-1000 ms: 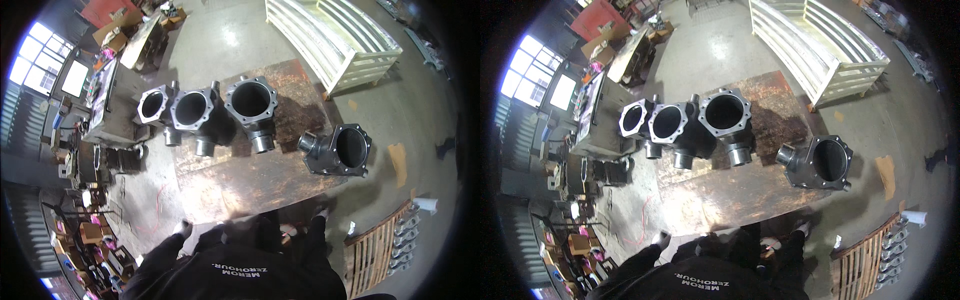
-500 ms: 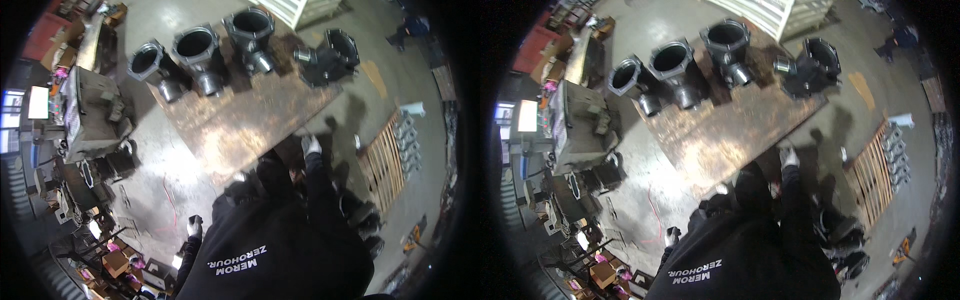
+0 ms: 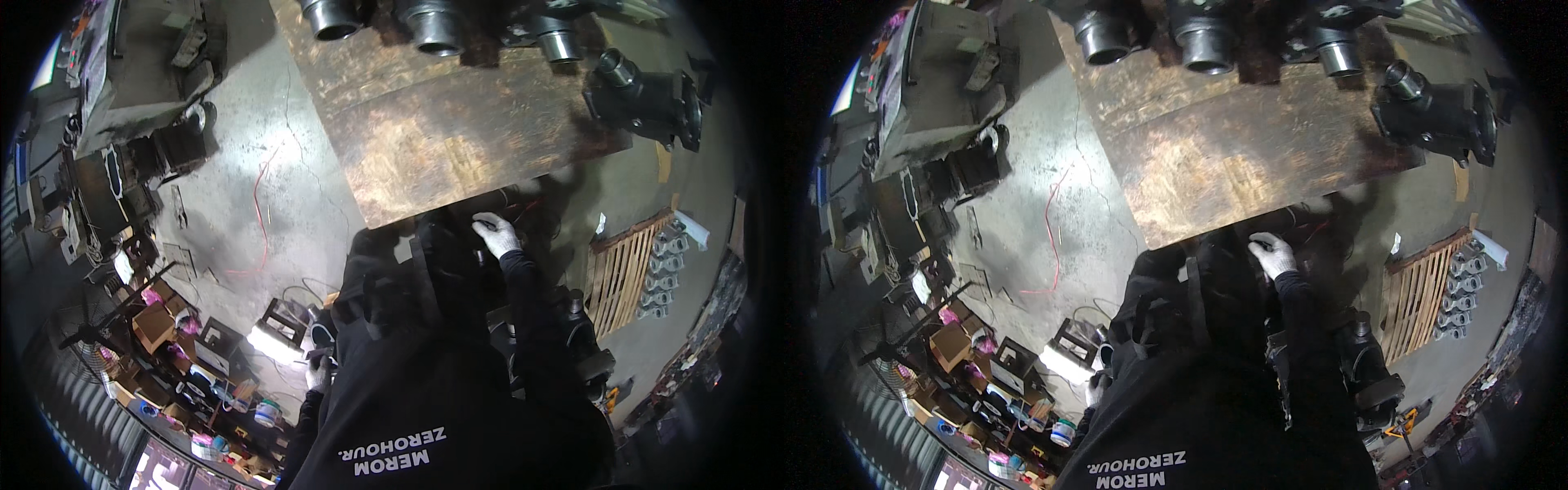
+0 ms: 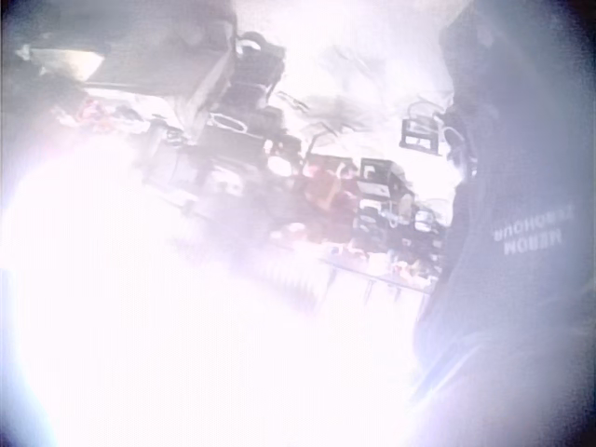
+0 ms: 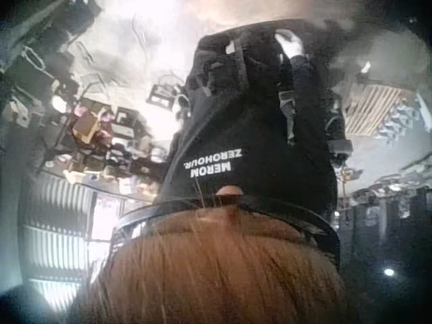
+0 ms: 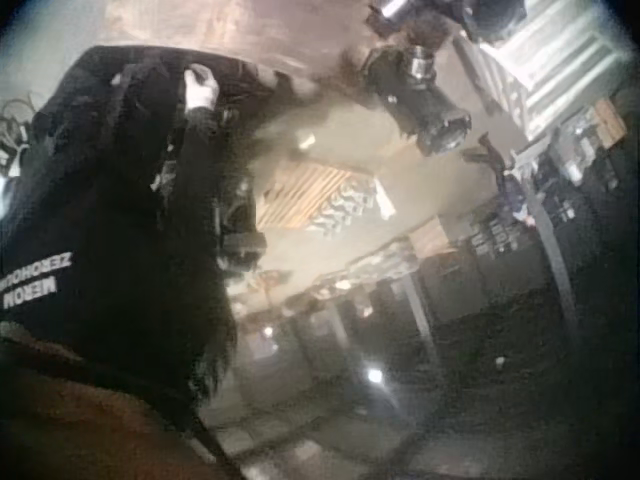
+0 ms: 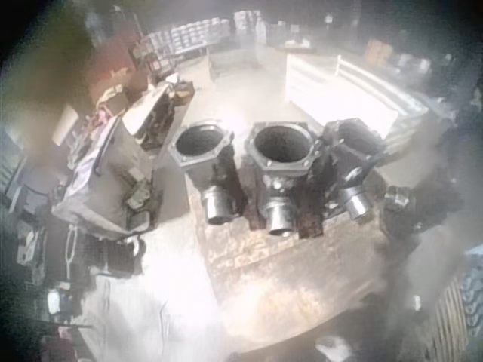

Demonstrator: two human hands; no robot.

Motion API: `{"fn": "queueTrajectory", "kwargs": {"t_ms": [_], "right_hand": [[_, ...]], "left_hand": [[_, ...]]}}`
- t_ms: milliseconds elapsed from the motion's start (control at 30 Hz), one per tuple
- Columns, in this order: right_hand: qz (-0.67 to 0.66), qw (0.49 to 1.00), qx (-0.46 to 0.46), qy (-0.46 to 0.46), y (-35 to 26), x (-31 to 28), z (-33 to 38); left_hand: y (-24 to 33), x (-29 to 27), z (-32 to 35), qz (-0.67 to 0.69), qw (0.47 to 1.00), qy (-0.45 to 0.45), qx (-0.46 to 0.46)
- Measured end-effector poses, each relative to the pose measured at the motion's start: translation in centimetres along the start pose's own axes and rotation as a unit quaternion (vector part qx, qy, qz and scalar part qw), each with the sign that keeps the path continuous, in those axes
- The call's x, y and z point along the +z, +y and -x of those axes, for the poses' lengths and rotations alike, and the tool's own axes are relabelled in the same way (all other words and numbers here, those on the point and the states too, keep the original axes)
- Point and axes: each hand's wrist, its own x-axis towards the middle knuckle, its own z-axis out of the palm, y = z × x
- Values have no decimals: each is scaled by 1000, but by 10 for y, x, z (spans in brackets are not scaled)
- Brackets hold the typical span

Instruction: The person uses an angle grinder to smooth the edges of black metal pipe fittings on a wooden workbench. They reposition the parts between grinding, then place finished pieces onto a nearby pallet with other similar parts.

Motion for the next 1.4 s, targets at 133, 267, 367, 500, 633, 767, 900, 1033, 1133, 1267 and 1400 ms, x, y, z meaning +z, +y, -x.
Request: {"fn": "queueTrajectory", "kwargs": {"t_ms": [133, 267, 367, 500, 633, 767, 900, 1033, 1133, 1267, 1400], "right_hand": [[215, 970, -112, -14, -13, 51, 23], [231, 972, -49, 2, -19, 112, 48], [255, 965, -62, 16, -26, 162, 63], [264, 962, -71, -10, -41, 232, 75], [293, 948, -117, -34, -60, 279, 81], [332, 932, -130, -64, -74, 305, 80], [360, 914, -135, -130, -86, 323, 74], [395, 866, -198, -235, -93, 346, 71], [452, 823, -147, -312, -96, 361, 69], [507, 768, -150, -360, -99, 371, 66], [533, 743, -135, -383, -101, 374, 63]], "left_hand": [[-56, -27, 2, -40, 996, -27, -68], [-89, -71, -32, 129, 985, -42, -103], [-91, -126, -61, 4, 998, -17, -62], [-99, -181, -81, 111, 991, 58, -47], [-113, -205, -85, 91, 992, 38, -80], [-132, -193, -73, 81, 992, 12, -99], [-159, -167, -50, 129, 986, 1, -105], [-191, -140, -32, 100, 988, 10, -121], [-207, -125, -19, 127, 983, -3, -133], [-211, -112, -8, 131, 982, 3, -135], [-200, -102, -1, 182, 974, 9, -137]]}}
